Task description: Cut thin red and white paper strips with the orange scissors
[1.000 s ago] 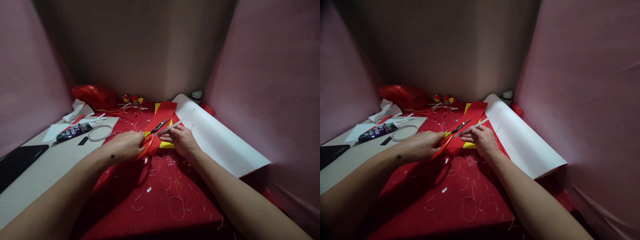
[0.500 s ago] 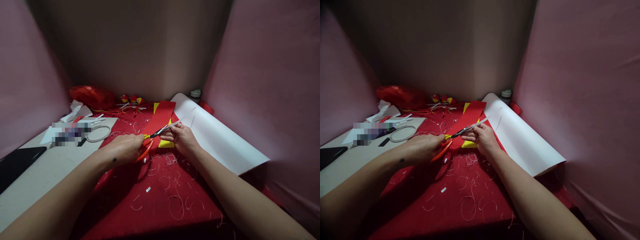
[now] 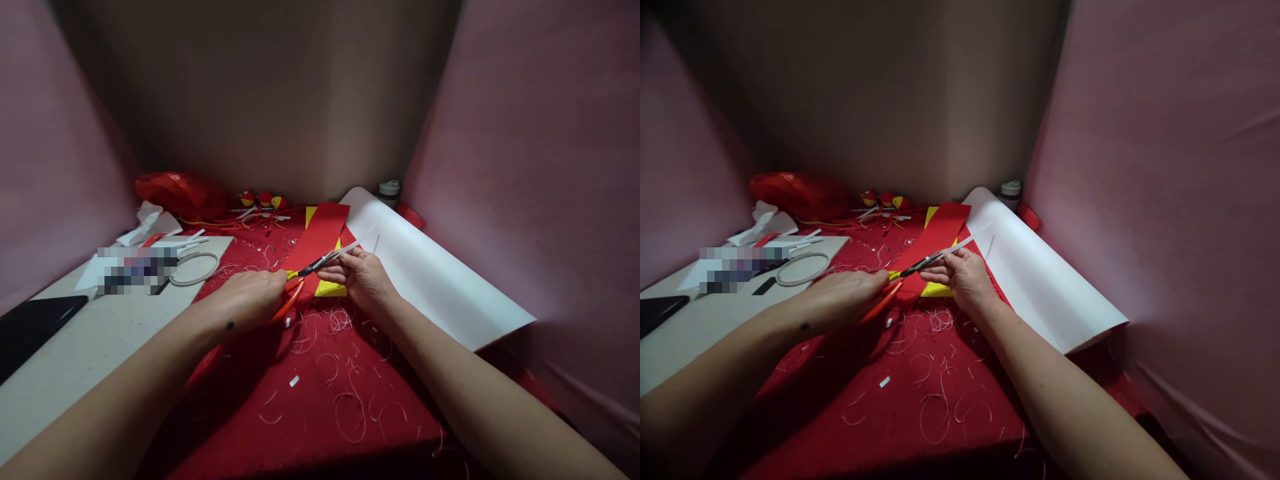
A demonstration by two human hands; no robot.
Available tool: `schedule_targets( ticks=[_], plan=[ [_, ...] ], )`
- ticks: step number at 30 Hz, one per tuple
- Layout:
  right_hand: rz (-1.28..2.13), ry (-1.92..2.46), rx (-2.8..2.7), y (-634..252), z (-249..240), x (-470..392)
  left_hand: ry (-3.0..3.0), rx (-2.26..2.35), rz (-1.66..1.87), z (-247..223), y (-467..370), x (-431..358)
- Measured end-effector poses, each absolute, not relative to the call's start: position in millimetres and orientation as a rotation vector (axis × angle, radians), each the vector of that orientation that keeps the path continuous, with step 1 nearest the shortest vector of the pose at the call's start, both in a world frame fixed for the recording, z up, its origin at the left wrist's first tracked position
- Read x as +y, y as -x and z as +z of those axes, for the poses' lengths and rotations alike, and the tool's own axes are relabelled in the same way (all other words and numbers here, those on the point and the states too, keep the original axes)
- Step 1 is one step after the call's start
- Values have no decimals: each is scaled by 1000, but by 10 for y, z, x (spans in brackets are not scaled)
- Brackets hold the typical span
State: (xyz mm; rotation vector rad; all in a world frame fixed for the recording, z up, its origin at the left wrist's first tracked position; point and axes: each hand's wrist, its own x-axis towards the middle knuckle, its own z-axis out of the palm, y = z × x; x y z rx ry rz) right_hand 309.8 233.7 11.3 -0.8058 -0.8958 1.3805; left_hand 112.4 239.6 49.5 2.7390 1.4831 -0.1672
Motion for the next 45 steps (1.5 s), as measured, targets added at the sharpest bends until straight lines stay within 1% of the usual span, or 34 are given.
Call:
schedule_targets(
  ticks=[4, 12, 19, 24, 45],
  plan=[
    [1376, 807, -897, -3103, 110, 2336, -2711, 1480, -171, 537, -1146, 2386],
    [1383, 802, -865, -3097, 131, 2325, -2741, 1395, -340, 631, -1187, 2343],
    [1391, 716, -852, -3086, 153, 2305, -2668, 1519, -200, 596, -1180, 2303],
    [1383, 694, -925, -3072, 138, 2305, -2703, 1532, -316, 569, -1193, 2270],
    [1418, 691, -933, -3030, 143, 2267, -2772, 1561, -386, 537, -1285, 2249]
  ],
)
